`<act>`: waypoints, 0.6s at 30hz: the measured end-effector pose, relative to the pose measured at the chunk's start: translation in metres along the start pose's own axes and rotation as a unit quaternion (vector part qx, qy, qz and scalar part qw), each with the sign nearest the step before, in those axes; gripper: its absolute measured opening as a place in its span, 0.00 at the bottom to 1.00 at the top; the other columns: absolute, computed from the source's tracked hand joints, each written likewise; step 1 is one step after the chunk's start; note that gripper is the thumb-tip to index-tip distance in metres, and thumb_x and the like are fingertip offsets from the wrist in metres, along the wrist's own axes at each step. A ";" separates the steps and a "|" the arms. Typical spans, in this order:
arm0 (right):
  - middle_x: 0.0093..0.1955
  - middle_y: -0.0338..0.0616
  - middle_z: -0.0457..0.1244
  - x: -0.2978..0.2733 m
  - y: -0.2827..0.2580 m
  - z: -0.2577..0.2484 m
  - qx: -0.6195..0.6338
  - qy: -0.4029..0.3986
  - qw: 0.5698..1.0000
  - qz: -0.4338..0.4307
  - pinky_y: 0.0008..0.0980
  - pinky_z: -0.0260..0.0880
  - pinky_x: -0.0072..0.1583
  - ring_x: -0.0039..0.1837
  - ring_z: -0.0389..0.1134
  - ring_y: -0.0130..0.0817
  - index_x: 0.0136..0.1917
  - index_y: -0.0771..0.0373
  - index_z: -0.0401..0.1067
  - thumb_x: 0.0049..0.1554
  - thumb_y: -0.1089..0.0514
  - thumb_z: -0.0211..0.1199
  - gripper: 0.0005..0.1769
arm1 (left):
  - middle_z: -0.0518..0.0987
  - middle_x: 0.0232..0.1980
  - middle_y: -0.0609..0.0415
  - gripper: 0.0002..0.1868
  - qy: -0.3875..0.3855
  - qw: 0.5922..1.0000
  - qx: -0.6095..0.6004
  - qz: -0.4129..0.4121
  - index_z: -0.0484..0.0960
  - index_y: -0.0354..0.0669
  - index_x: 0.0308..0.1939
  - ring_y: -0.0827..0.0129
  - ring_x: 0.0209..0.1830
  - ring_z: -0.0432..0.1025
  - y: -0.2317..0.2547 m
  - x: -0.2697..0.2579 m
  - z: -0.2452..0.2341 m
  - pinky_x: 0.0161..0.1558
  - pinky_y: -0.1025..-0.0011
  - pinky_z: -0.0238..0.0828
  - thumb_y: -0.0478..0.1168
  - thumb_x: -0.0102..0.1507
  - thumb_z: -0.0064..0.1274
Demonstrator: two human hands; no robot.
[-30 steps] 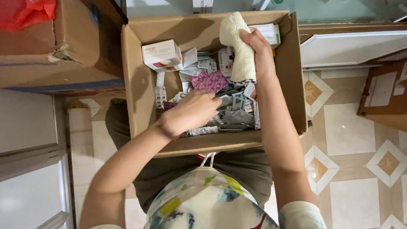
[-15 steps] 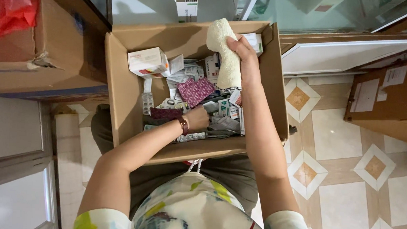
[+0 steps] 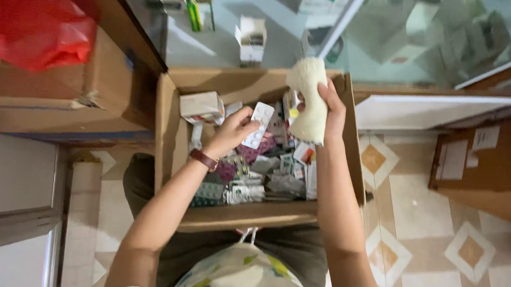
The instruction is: The recorder is sorting and organizing various medication boxes and blister packs from a large cardboard box.
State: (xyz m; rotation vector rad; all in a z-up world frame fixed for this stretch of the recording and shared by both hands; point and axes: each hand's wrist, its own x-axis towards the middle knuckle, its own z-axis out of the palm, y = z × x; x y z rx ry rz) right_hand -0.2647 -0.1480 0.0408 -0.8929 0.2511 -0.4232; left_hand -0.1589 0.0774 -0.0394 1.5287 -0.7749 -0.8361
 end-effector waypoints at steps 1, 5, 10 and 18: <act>0.50 0.47 0.67 -0.003 0.003 0.005 -0.002 -0.009 1.000 -0.004 0.31 0.72 0.45 0.43 0.68 0.34 0.67 0.62 0.64 0.60 0.52 0.56 0.24 | 0.81 0.53 0.44 0.15 0.006 1.000 0.003 0.008 0.73 0.35 0.59 0.64 0.46 0.80 0.009 -0.001 -0.001 0.47 0.66 0.78 0.39 0.71 0.51; 0.57 0.49 0.67 -0.022 0.012 0.043 -0.162 -0.016 0.984 -0.067 0.32 0.74 0.54 0.53 0.71 0.35 0.69 0.66 0.66 0.60 0.58 0.59 0.25 | 0.77 0.61 0.48 0.20 0.055 0.968 -0.243 0.038 0.67 0.39 0.67 0.63 0.54 0.79 0.029 -0.006 -0.008 0.54 0.64 0.80 0.39 0.72 0.45; 0.64 0.53 0.68 -0.023 0.057 0.055 -0.510 -0.068 0.812 -0.275 0.36 0.74 0.59 0.59 0.71 0.38 0.69 0.62 0.69 0.60 0.61 0.66 0.24 | 0.72 0.70 0.52 0.26 0.093 0.942 -0.316 0.064 0.62 0.45 0.75 0.67 0.67 0.69 0.016 -0.006 -0.011 0.64 0.62 0.72 0.39 0.72 0.44; 0.76 0.62 0.58 -0.030 0.078 0.069 -0.633 -0.055 0.646 -0.423 0.46 0.66 0.59 0.56 0.62 0.53 0.69 0.60 0.71 0.58 0.65 0.65 0.25 | 0.62 0.78 0.61 0.30 0.026 0.860 -0.504 0.072 0.53 0.57 0.81 0.70 0.70 0.61 0.026 -0.012 0.003 0.67 0.60 0.61 0.47 0.74 0.35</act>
